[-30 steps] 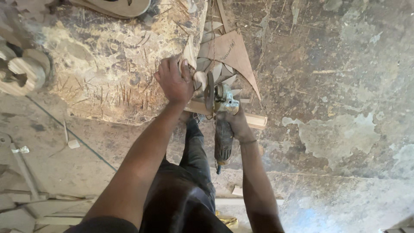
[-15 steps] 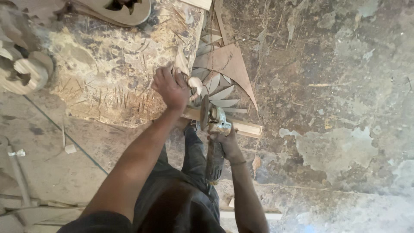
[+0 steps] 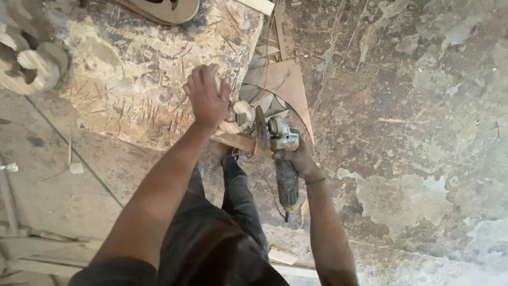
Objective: The person uses an angle grinder to smooth and shape a small wooden piece on a workbench. They hold the wood with the left hand and guide the grinder with the right, repeatedly adjusting the piece to work different edges.
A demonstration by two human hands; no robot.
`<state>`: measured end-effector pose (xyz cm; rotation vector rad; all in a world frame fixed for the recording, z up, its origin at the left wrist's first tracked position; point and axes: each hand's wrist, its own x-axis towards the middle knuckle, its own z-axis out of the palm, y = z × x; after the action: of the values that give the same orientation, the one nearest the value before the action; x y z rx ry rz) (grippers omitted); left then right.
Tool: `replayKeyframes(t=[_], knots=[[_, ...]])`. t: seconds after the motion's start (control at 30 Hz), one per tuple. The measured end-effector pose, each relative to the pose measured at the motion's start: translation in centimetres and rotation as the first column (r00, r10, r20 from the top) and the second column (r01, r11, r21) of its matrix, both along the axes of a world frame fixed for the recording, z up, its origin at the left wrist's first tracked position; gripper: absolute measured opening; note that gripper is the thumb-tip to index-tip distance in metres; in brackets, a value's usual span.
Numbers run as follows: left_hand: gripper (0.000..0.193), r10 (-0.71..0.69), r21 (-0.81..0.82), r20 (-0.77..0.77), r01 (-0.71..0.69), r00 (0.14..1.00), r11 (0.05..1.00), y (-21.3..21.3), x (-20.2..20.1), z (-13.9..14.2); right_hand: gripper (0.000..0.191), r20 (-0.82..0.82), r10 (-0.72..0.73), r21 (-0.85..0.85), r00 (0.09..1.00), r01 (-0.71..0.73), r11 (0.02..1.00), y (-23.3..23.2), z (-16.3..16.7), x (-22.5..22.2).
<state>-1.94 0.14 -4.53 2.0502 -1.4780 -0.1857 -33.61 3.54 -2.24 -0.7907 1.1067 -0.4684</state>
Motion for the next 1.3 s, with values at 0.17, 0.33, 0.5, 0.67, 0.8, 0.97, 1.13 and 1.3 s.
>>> replayKeyframes(t=[0.17, 0.33, 0.5, 0.67, 0.8, 0.97, 1.13, 1.3], knots=[[0.040, 0.015, -0.009, 0.006, -0.015, 1.000, 1.000, 0.3, -0.2, -0.1, 0.095, -0.005, 0.176, -0.078, 0.984, -0.176, 0.981, -4.9, -0.6, 0.4], [0.033, 0.028, 0.017, -0.011, -0.027, 1.000, 0.999, 0.1, -0.2, -0.4, 0.091, -0.114, 0.287, -0.130, 0.951, -0.301, 0.945, -6.6, 0.2, 0.7], [0.019, 0.092, -0.002, -0.042, -0.092, 0.995, 0.996, -0.4, -0.5, -1.1, 0.091, -0.072, 0.116, 0.052, 0.991, -0.113, 0.992, -3.1, 1.3, 0.9], [0.019, 0.103, -0.039, -0.023, -0.103, 0.994, 0.994, -0.4, -0.7, -0.7, 0.078, 0.050, -0.075, 0.035, 0.996, 0.074, 0.997, 2.2, 1.4, 2.2], [0.022, 0.101, -0.057, -0.060, -0.104, 0.993, 0.993, -0.4, -0.8, -0.1, 0.071, 0.091, -0.253, 0.114, 0.963, 0.242, 0.963, 5.9, 1.1, 4.0], [0.018, 0.122, -0.108, -0.020, -0.123, 0.992, 0.987, -0.3, -1.0, 0.0, 0.065, 0.077, -0.356, 0.122, 0.931, 0.345, 0.931, 9.5, 1.0, 6.2], [0.017, 0.226, -0.065, -0.046, -0.228, 0.973, 0.971, -0.2, -1.6, 0.4, 0.057, 0.126, -0.360, 0.117, 0.924, 0.346, 0.931, 11.1, 1.4, 6.7], [0.036, 0.358, -0.128, 0.151, -0.341, 0.921, 0.931, 0.9, -2.0, 1.1, 0.058, 0.083, -0.412, 0.190, 0.908, 0.391, 0.901, 10.8, 1.9, 5.0]])
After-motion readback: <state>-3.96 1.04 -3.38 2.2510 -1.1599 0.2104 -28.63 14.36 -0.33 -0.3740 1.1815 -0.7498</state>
